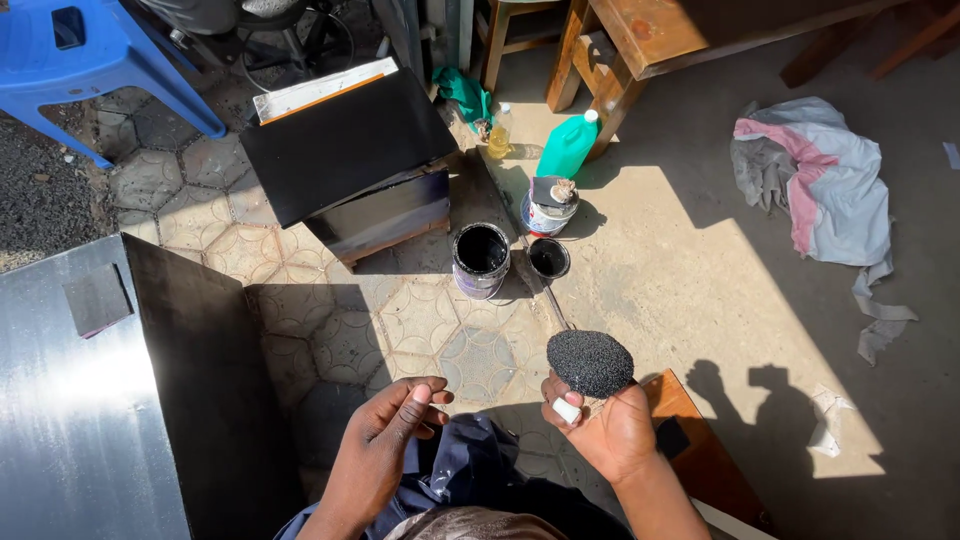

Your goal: Applying black paint or finish to a furniture panel using a sponge

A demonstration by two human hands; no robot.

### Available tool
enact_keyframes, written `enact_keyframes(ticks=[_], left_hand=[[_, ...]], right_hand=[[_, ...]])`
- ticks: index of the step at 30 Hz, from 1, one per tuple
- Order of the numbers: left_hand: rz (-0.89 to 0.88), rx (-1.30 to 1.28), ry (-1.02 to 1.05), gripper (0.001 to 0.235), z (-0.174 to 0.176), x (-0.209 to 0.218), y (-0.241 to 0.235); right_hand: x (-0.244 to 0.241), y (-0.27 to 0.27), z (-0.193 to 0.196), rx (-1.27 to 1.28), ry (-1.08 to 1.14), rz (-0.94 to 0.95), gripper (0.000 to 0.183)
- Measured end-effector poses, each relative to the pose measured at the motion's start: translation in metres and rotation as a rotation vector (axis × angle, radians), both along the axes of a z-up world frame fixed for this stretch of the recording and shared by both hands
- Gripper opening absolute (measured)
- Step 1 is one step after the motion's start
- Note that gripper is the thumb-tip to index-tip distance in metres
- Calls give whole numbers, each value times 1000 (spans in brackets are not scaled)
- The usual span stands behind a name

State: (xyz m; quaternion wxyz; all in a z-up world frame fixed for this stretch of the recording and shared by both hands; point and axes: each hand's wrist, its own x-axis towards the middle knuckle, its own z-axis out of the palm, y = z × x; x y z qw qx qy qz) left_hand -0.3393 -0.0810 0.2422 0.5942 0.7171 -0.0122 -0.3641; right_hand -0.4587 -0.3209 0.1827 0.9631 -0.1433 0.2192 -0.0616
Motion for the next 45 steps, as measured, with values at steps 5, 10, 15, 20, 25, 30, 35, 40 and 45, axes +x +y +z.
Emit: enact_keyframes(ticks=[5, 10, 15, 20, 25, 30, 35, 40, 45], left_hand=[[22, -65, 4, 45, -13, 43, -37], [73, -75, 75, 44, -37, 110, -67], [46, 20, 233, 45, -89, 202, -97], [34, 109, 469, 44, -188, 293, -144], [76, 232, 473, 44, -293, 337, -188], [294, 198, 489, 42, -438, 330, -223], [585, 203, 586, 57, -574, 319, -256], [904, -148, 752, 70, -653, 306, -270], [1040, -249, 846, 66, -691, 287, -260]], right_hand=[[29, -13, -14, -32, 136, -133, 11], [62, -38, -47, -145, 353, -100, 23], [85, -76, -133, -86, 502, -127, 34], [159, -98, -197, -8, 624, -261, 42], [89, -178, -499, -232, 342, 320, 87], [184, -161, -518, 139, 642, 156, 63], [304, -177, -552, -355, 870, 98, 55], [401, -168, -581, -900, 840, 402, 28], [430, -157, -588, -1231, 968, 779, 37]])
